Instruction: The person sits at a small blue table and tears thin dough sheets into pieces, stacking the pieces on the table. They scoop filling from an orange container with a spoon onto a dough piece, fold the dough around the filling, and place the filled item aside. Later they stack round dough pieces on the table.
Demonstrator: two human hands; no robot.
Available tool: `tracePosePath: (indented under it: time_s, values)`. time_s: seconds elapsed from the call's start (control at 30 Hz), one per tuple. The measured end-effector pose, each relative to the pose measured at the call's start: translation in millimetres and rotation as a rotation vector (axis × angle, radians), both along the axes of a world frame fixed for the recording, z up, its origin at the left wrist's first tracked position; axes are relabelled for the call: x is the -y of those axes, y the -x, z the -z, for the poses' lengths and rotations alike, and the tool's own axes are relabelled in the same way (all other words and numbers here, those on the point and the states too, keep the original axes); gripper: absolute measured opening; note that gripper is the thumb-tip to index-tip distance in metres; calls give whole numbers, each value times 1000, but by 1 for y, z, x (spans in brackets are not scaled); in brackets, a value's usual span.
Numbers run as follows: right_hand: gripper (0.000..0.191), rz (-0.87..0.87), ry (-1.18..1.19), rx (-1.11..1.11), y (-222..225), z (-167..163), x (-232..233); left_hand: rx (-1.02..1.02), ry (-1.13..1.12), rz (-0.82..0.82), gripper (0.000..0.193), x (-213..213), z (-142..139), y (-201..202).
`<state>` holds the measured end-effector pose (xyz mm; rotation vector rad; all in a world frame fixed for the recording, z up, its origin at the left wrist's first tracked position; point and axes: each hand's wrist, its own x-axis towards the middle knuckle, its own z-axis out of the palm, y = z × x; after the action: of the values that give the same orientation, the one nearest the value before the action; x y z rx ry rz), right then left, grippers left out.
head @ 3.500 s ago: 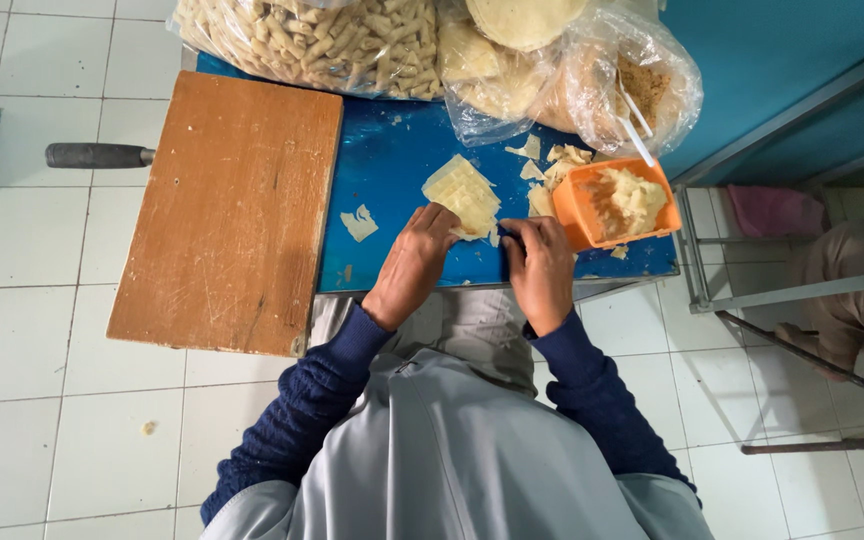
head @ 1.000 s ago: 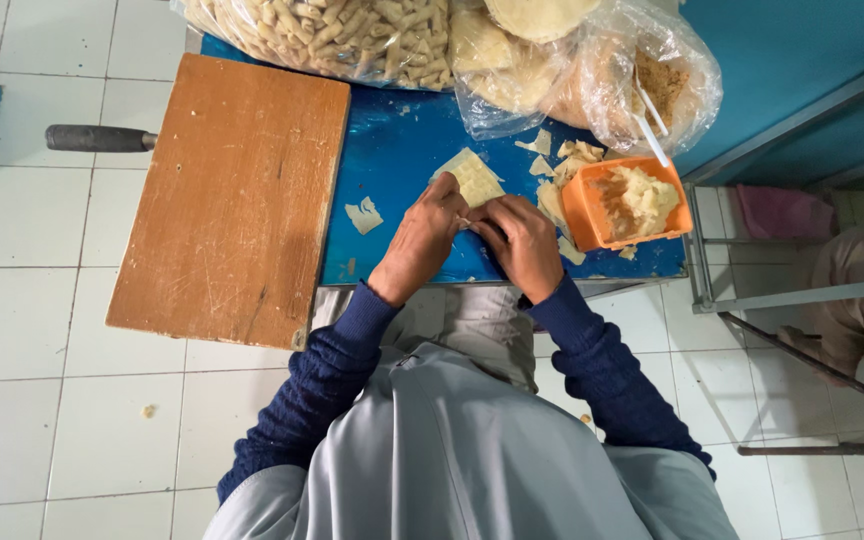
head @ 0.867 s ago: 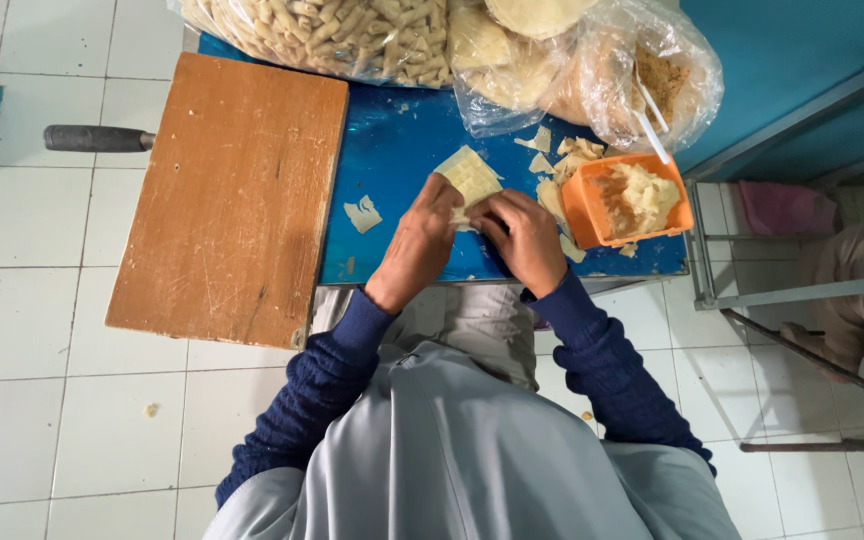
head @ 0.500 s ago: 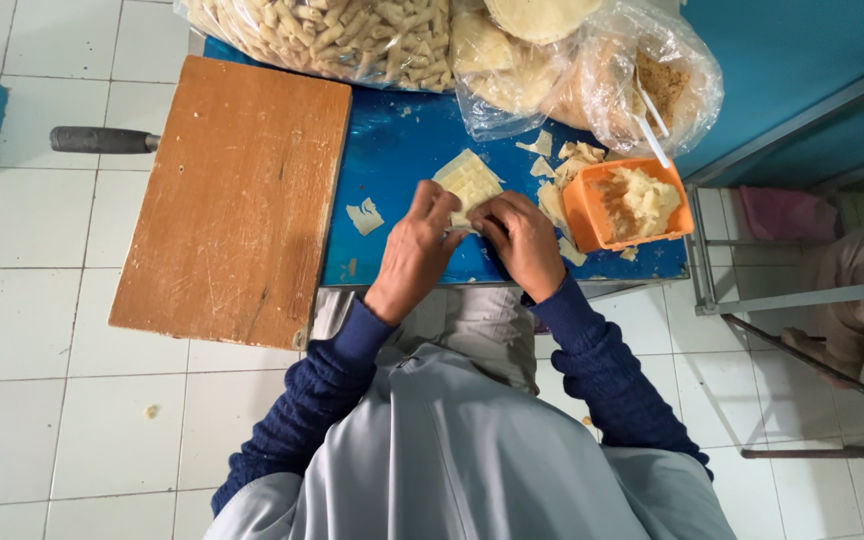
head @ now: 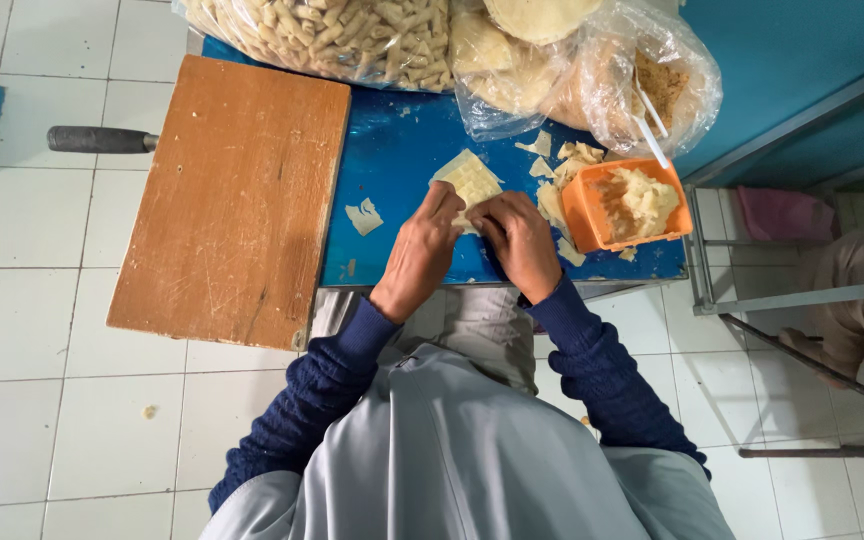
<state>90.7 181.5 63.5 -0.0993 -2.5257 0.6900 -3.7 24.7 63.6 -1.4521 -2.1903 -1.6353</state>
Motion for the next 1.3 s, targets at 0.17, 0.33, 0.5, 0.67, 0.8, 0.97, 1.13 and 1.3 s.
tracePosePath:
  time_s: [0.17,0.33,0.5,0.67,0.8,0.97,1.13,1.3]
  values:
    - [5,20,6,5,0,-2,1,-41,103,9,19,-3,-3,1]
    - [12,15,11,31,-3,-8,3,-11,81,25,6,-8,1,10]
    - [12,-6,-71,-27,-2,-9,2,15,40,59,5,-11,3,15]
    - [11,43,-115,-12,4,-3,1,-83,41,-1,17,-9,1,10]
    - [21,91,-196,-41,-4,0,9,-178,80,-32,15,-11,3,12]
    - [41,167,-378,-13,-21,2,25,-159,119,-69,20,-12,9,11]
    - [38,261,-559,63,-13,1,25,-80,128,-75,24,1,13,-5]
    - [52,251,-603,86,8,-3,7,-331,187,-90,39,9,14,-13]
